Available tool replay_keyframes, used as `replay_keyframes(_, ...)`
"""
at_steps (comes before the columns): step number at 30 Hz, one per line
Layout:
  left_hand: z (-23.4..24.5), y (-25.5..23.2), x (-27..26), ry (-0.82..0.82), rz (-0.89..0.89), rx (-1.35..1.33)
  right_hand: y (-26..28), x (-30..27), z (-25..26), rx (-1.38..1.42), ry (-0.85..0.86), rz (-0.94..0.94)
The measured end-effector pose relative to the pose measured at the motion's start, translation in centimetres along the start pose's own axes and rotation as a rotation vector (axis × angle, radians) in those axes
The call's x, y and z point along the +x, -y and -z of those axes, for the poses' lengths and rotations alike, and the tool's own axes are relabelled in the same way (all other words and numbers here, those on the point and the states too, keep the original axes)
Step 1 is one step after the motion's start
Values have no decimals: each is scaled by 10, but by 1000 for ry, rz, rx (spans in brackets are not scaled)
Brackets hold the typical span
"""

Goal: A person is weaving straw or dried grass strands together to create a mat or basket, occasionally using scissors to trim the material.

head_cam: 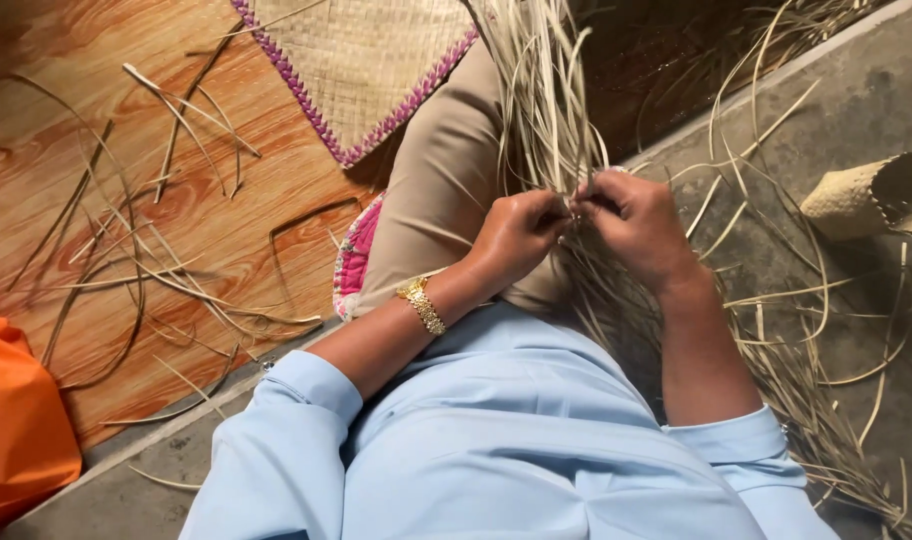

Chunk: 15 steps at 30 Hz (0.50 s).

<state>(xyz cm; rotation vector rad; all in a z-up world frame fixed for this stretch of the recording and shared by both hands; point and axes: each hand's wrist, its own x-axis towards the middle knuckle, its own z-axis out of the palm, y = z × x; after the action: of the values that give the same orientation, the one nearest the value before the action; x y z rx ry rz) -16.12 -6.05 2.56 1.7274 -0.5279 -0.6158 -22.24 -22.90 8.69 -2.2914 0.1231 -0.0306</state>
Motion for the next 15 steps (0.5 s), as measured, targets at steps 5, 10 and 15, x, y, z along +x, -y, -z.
replay_keyframes(5,7,-23,22,-332,-630,372,-8,10,9,92,-176,25)
replay_keyframes(10,-7,13,27,-200,-318,305,-26,10,1,-27,-171,19)
replay_keyframes(15,-9,22,33,26,152,81,-32,-25,-16,-207,-159,-90)
